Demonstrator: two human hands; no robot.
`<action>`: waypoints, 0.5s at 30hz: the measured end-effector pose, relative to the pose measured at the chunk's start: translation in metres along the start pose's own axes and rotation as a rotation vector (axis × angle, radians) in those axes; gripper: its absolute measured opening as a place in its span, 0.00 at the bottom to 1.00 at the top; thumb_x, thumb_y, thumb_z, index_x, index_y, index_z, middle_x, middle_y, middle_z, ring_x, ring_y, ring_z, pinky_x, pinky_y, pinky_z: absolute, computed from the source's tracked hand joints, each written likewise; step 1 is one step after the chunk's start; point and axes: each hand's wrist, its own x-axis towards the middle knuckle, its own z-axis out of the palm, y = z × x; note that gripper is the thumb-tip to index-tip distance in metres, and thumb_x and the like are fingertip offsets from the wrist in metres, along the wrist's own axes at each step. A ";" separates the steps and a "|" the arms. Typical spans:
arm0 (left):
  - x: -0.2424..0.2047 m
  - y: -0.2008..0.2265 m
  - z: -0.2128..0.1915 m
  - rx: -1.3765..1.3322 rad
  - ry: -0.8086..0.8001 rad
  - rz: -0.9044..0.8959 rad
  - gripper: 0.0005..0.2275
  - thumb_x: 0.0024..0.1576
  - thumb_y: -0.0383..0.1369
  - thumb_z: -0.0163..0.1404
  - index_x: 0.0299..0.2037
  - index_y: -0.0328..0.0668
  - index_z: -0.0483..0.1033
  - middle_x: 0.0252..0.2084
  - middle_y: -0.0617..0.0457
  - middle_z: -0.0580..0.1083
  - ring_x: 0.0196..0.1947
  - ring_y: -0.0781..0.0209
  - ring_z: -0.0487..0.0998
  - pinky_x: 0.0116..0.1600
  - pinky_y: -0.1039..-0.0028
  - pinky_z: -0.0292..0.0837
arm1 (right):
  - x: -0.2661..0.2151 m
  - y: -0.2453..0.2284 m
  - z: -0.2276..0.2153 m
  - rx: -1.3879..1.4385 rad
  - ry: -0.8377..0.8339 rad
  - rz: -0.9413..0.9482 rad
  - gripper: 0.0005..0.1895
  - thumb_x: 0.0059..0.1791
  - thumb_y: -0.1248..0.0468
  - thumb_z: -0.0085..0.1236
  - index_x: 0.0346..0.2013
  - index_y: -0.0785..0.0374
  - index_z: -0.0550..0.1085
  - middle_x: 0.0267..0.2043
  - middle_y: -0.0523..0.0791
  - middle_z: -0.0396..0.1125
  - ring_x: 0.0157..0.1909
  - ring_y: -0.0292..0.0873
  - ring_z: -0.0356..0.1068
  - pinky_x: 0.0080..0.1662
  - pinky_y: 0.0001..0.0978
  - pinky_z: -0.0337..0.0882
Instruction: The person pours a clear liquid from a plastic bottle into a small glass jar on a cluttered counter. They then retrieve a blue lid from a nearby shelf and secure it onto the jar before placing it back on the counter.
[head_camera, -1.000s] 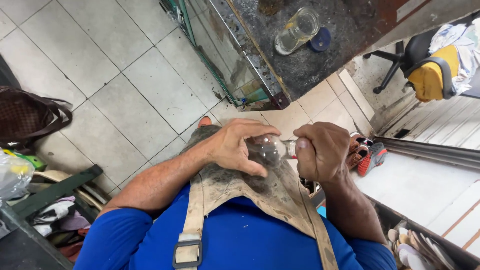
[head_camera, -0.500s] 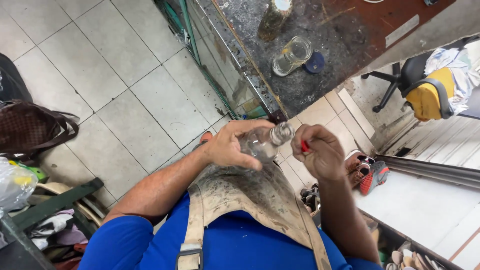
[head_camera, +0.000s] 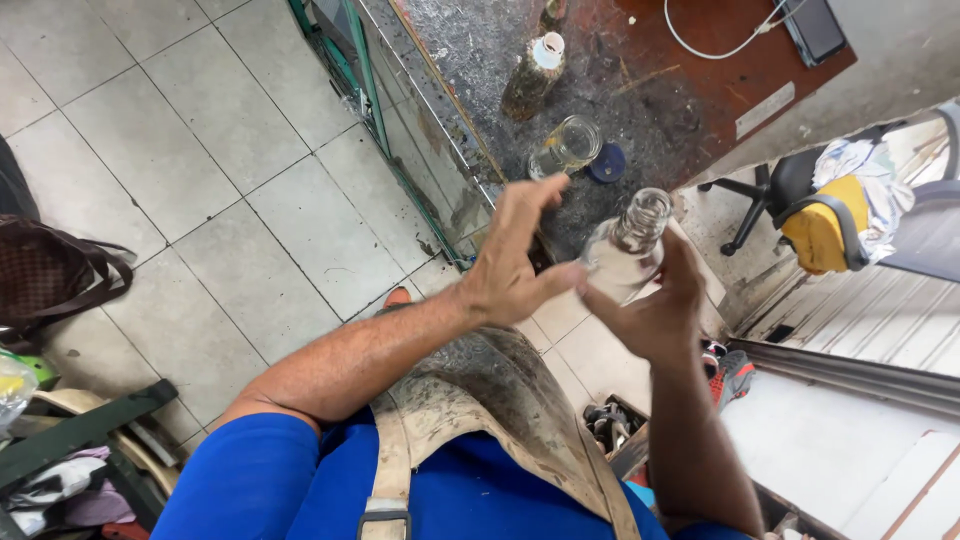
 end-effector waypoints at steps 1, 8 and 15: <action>0.011 0.001 -0.004 0.111 0.108 0.046 0.40 0.57 0.56 0.56 0.72 0.40 0.56 0.55 0.39 0.61 0.57 0.46 0.62 0.65 0.49 0.60 | 0.008 0.008 -0.011 -0.250 0.024 -0.117 0.49 0.30 0.53 0.85 0.58 0.73 0.72 0.33 0.57 0.63 0.36 0.63 0.67 0.42 0.53 0.69; 0.050 -0.033 -0.023 0.359 0.064 -0.048 0.42 0.52 0.40 0.67 0.73 0.36 0.53 0.62 0.31 0.63 0.64 0.35 0.67 0.67 0.41 0.62 | 0.061 0.026 -0.043 -0.803 -0.032 -0.227 0.38 0.39 0.42 0.74 0.56 0.58 0.77 0.38 0.49 0.69 0.40 0.60 0.70 0.38 0.51 0.69; 0.052 -0.077 -0.017 0.512 0.069 0.050 0.29 0.57 0.38 0.64 0.66 0.36 0.65 0.60 0.42 0.74 0.60 0.42 0.75 0.66 0.48 0.69 | 0.105 0.000 -0.056 -1.364 -0.183 -0.502 0.31 0.32 0.43 0.61 0.47 0.46 0.75 0.30 0.36 0.64 0.32 0.40 0.59 0.29 0.30 0.56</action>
